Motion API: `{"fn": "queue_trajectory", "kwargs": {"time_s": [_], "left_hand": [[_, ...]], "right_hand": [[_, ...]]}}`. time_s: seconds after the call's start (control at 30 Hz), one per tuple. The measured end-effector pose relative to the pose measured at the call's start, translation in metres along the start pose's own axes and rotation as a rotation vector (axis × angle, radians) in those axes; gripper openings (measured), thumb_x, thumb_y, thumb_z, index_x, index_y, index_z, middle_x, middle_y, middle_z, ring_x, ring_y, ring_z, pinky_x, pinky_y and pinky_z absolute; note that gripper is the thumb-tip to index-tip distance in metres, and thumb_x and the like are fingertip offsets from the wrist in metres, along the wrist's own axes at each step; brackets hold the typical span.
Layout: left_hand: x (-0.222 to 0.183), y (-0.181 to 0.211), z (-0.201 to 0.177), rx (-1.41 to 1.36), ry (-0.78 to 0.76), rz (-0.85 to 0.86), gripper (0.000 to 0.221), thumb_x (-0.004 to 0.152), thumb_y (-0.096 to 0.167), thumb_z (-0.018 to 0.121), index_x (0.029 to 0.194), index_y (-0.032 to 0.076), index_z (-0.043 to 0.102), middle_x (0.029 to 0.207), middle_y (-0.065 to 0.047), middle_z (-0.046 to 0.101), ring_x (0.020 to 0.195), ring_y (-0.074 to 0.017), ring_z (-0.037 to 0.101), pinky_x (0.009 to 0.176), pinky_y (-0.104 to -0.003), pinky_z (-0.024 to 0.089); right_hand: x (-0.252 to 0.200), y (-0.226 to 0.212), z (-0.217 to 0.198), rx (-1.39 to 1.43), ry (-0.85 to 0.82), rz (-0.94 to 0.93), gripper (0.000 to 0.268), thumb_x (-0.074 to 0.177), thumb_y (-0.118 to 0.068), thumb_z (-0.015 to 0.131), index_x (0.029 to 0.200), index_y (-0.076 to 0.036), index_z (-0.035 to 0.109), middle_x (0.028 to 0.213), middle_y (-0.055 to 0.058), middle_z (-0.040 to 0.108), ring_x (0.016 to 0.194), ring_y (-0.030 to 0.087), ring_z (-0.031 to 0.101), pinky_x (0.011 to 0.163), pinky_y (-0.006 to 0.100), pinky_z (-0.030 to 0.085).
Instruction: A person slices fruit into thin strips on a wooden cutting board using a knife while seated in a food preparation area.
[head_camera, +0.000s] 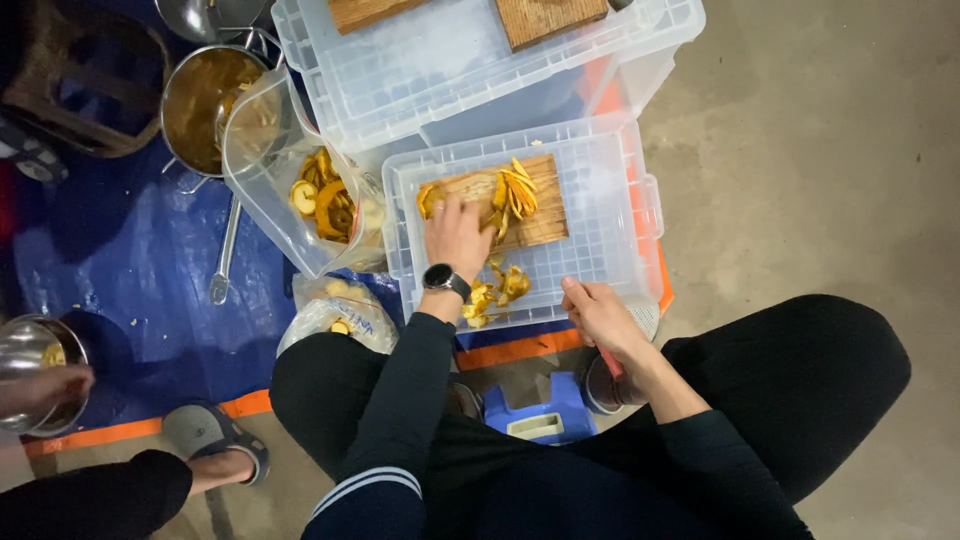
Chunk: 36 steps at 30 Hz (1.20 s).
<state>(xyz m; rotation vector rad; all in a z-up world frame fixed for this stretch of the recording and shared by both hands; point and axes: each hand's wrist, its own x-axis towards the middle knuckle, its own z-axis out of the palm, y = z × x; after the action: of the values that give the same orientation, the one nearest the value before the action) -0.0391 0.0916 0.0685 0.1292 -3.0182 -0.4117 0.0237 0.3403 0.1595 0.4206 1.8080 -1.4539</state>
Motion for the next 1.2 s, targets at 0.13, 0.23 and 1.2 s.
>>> {"fn": "queue_trajectory", "kwargs": {"time_s": [0.13,0.23,1.2], "left_hand": [[-0.003,-0.003,0.022,0.089,-0.066,0.059,0.031,0.079,0.04,0.08,0.096,0.018,0.067,0.108,-0.003,0.053,0.113,-0.0279,0.051,0.085,-0.043,0.05],[0.004,-0.004,0.019,0.028,-0.147,-0.008,0.022,0.079,0.04,0.08,0.088,0.025,0.066,0.096,0.002,0.058,0.109,-0.024,0.056,0.086,-0.04,0.051],[0.045,-0.005,0.011,-0.419,-0.37,-0.273,0.026,0.078,0.022,0.087,0.093,0.012,0.068,0.1,-0.012,0.07,0.118,-0.0391,0.065,0.104,-0.047,0.05]], "right_hand": [[0.005,0.001,-0.002,-0.009,-0.016,0.003,0.046,0.11,-0.034,0.042,0.088,0.002,0.059,0.057,0.004,0.039,0.036,0.015,0.042,0.037,0.03,0.036],[0.008,0.006,-0.003,-0.005,-0.025,0.017,0.045,0.11,-0.034,0.042,0.09,0.003,0.059,0.058,0.004,0.04,0.036,0.016,0.043,0.037,0.03,0.038],[-0.01,0.008,0.008,0.083,-0.071,0.185,0.047,0.106,-0.041,0.052,0.094,0.003,0.061,0.056,0.008,0.042,0.03,0.02,0.042,0.032,0.033,0.037]]}}
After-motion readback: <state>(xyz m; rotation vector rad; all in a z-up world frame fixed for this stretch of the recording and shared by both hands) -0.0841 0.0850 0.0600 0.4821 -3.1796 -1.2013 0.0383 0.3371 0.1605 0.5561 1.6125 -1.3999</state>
